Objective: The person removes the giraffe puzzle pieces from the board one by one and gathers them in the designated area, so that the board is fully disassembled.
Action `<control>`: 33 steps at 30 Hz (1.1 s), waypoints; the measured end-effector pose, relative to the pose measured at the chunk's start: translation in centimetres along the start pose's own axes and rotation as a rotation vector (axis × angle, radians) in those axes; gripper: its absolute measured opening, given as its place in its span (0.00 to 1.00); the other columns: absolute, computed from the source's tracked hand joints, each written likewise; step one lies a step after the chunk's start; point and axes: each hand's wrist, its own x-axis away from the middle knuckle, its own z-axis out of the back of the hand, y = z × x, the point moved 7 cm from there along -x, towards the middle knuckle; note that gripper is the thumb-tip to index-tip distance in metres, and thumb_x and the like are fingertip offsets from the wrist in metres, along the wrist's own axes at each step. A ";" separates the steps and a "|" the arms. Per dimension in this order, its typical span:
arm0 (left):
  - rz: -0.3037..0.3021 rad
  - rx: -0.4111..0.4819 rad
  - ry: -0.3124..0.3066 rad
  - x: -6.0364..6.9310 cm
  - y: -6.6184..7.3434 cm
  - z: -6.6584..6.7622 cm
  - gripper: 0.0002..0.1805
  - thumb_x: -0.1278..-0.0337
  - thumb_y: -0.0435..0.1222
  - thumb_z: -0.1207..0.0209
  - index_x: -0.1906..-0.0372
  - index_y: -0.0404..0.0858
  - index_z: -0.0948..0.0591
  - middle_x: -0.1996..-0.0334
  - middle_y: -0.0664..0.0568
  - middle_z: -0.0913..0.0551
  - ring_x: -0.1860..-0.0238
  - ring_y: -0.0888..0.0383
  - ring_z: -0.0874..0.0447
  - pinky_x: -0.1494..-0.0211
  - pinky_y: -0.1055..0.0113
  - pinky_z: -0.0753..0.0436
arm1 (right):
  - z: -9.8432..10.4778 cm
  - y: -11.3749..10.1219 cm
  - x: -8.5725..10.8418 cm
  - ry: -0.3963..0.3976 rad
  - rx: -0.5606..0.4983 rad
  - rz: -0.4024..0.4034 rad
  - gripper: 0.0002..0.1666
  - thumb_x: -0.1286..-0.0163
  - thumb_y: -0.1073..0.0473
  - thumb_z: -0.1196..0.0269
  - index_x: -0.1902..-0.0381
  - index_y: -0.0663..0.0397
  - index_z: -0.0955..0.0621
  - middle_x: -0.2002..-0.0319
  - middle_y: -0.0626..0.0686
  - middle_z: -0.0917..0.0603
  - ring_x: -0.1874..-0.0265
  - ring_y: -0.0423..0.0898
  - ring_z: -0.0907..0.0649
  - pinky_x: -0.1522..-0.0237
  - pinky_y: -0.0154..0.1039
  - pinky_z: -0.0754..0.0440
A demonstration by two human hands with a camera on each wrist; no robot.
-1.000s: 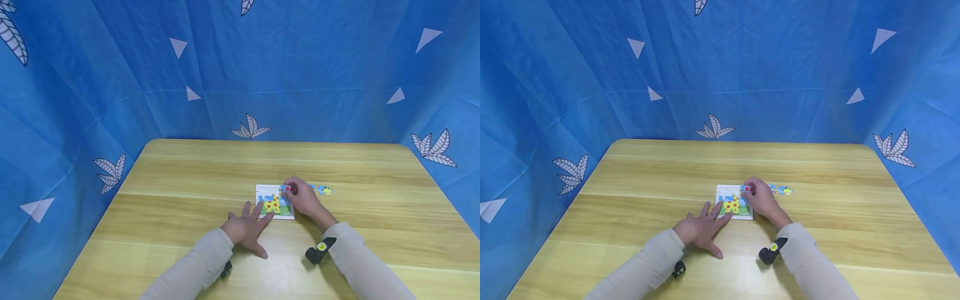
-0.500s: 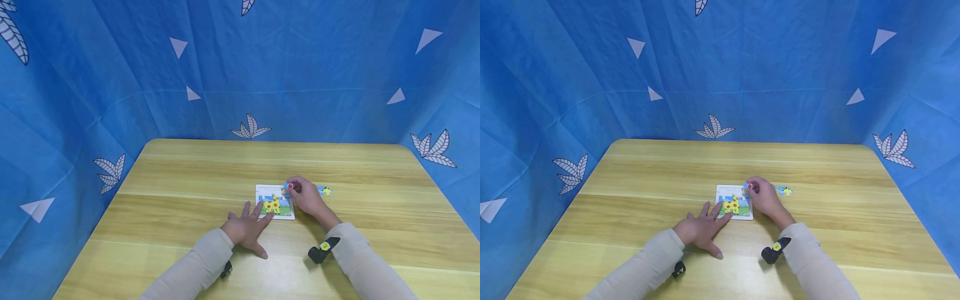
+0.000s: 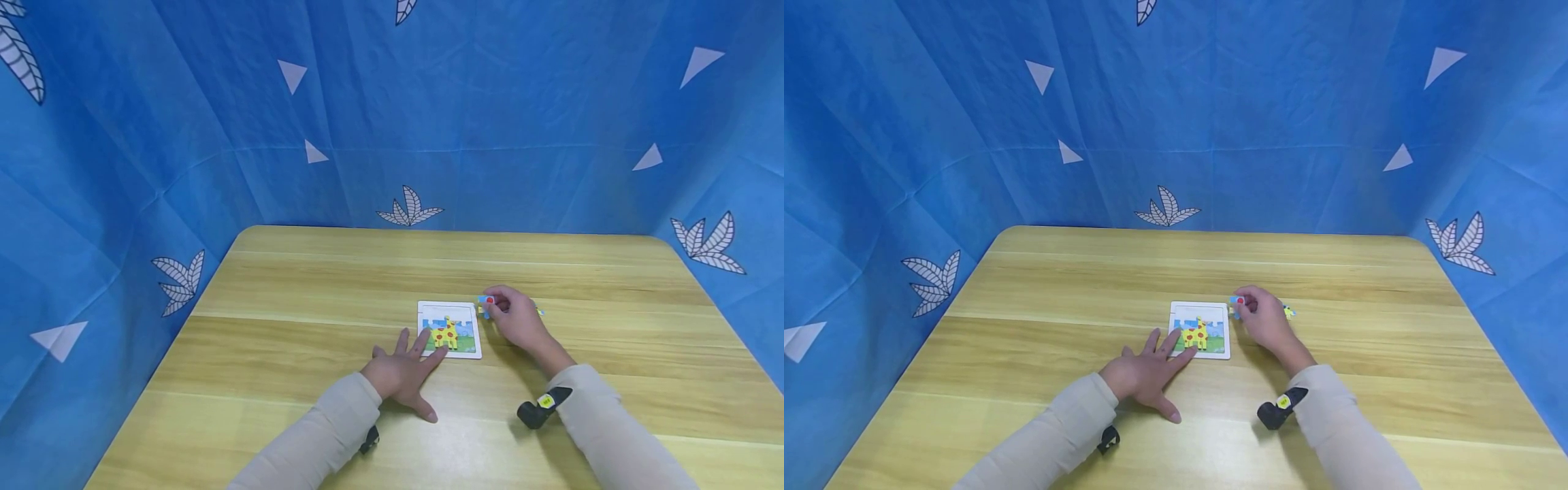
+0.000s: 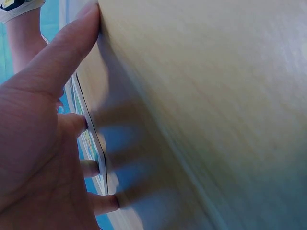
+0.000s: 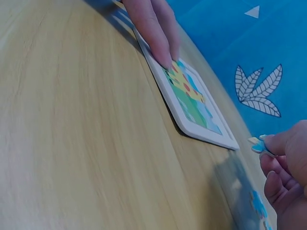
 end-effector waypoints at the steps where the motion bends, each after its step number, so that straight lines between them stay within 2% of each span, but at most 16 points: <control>1: 0.000 0.001 0.000 0.0 0.0 0.0 0.62 0.69 0.68 0.36 0.26 0.65 0.57 0.24 0.52 0.66 0.25 0.41 0.66 0.39 0.30 0.43 | 0.2 0.1 0.0 0.008 0.004 -0.001 0.16 0.34 0.63 0.41 0.49 0.63 0.22 0.62 0.58 0.18 0.63 0.50 0.20 0.61 0.41 0.23; 12: 0.000 -0.001 -0.001 0.0 0.0 0.0 0.62 0.68 0.68 0.36 0.26 0.64 0.57 0.24 0.52 0.66 0.25 0.41 0.67 0.39 0.30 0.44 | 1.9 1.0 0.1 0.036 0.010 -0.036 0.17 0.33 0.63 0.41 0.48 0.67 0.24 0.60 0.60 0.20 0.62 0.52 0.21 0.61 0.39 0.23; 26: 0.003 -0.003 -0.010 0.0 -0.1 -0.1 0.62 0.68 0.69 0.36 0.26 0.65 0.58 0.24 0.52 0.67 0.25 0.42 0.68 0.39 0.30 0.44 | 4.1 1.8 0.7 0.066 0.039 -0.056 0.17 0.32 0.62 0.43 0.48 0.65 0.24 0.60 0.60 0.20 0.62 0.50 0.22 0.64 0.33 0.24; 33: 0.003 -0.003 -0.009 0.0 0.0 0.0 0.61 0.68 0.68 0.36 0.26 0.64 0.57 0.24 0.52 0.66 0.25 0.42 0.67 0.39 0.30 0.44 | 5.6 2.5 1.1 0.078 0.068 -0.067 0.18 0.31 0.60 0.44 0.46 0.65 0.24 0.59 0.61 0.20 0.61 0.52 0.22 0.64 0.35 0.25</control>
